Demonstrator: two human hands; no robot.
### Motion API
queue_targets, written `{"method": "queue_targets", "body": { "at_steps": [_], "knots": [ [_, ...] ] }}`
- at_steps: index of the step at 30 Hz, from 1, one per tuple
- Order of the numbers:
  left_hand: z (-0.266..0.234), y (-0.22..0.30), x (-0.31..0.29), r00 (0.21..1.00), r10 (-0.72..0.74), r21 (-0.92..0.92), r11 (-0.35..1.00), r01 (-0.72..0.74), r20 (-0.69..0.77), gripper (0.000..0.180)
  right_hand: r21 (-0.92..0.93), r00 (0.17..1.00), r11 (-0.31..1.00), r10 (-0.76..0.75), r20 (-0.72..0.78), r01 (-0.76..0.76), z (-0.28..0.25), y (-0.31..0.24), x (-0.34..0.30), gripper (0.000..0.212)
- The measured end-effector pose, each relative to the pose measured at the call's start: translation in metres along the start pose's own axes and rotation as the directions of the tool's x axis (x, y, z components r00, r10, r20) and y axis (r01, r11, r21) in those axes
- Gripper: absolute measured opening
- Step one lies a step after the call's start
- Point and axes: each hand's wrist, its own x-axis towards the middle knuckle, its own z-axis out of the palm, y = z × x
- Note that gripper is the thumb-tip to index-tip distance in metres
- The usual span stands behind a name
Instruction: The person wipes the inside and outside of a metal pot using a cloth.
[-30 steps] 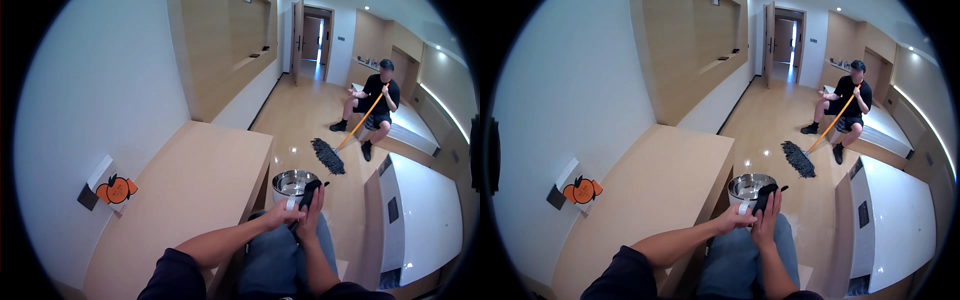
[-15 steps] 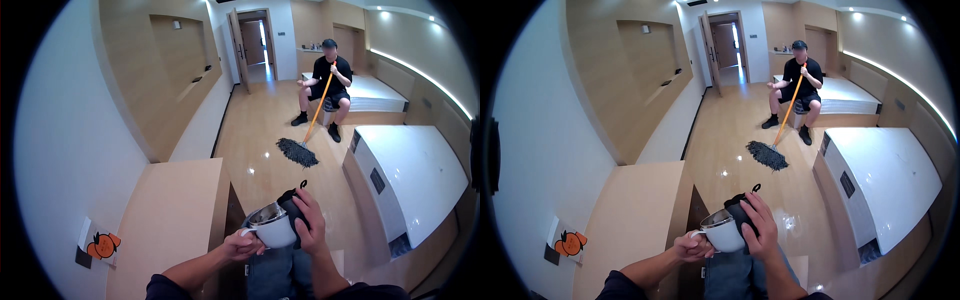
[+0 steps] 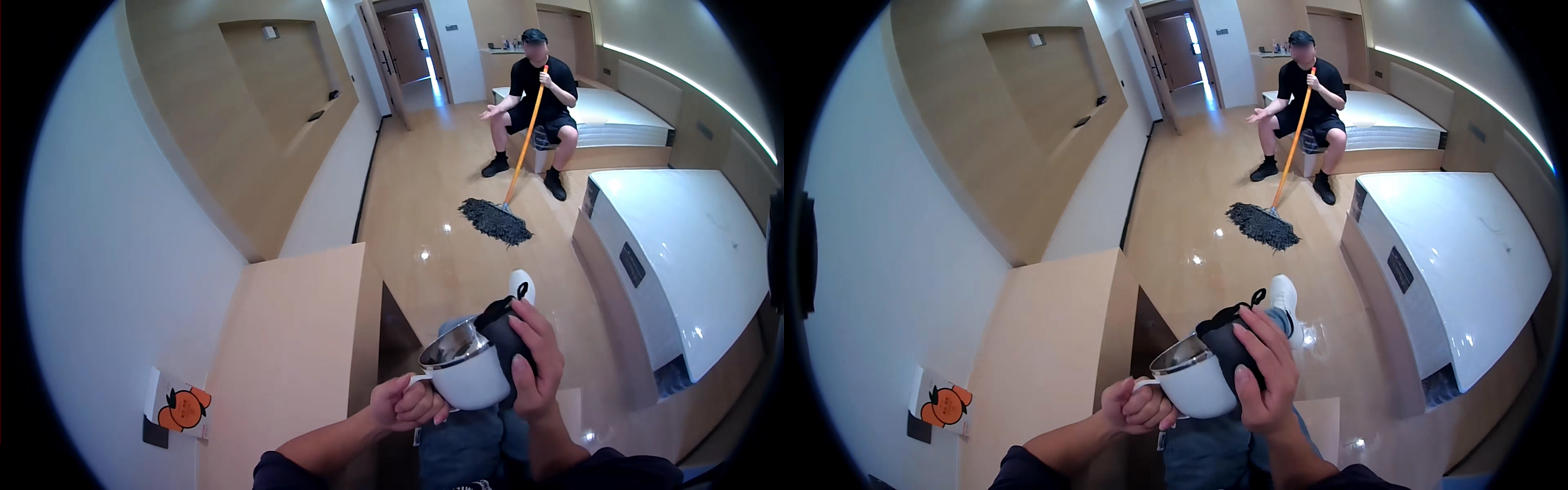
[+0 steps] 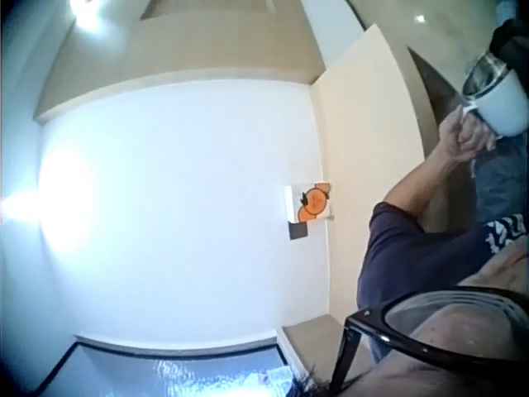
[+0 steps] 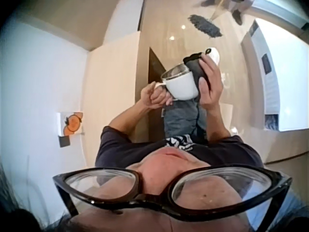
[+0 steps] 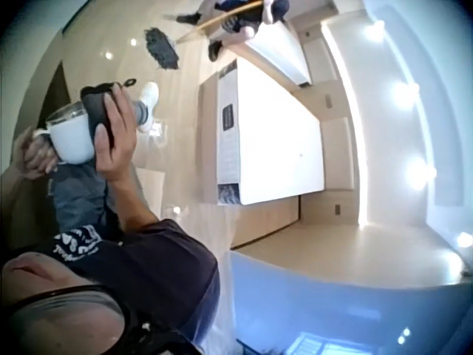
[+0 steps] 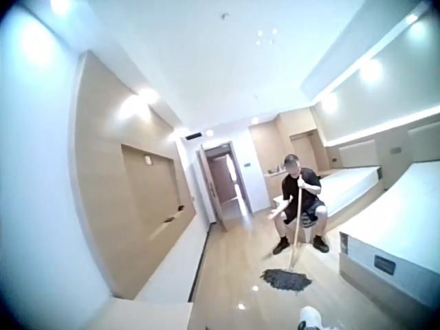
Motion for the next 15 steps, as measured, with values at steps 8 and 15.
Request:
{"method": "queue_targets", "body": {
  "at_steps": [8,15],
  "knots": [
    [-0.038,-0.029,-0.003,0.943,-0.097,-0.305,0.952,-0.005,-0.319,0.061,-0.085,0.945,0.957,0.288,0.158,-0.278,0.004,0.046,-0.010,0.040],
    [-0.064,0.003,-0.020,0.925,-0.113,-0.260,0.965,0.016,-0.364,0.065,0.061,0.912,0.931,0.339,0.230,-0.361,0.031,0.082,-0.018,0.043]
  ]
}}
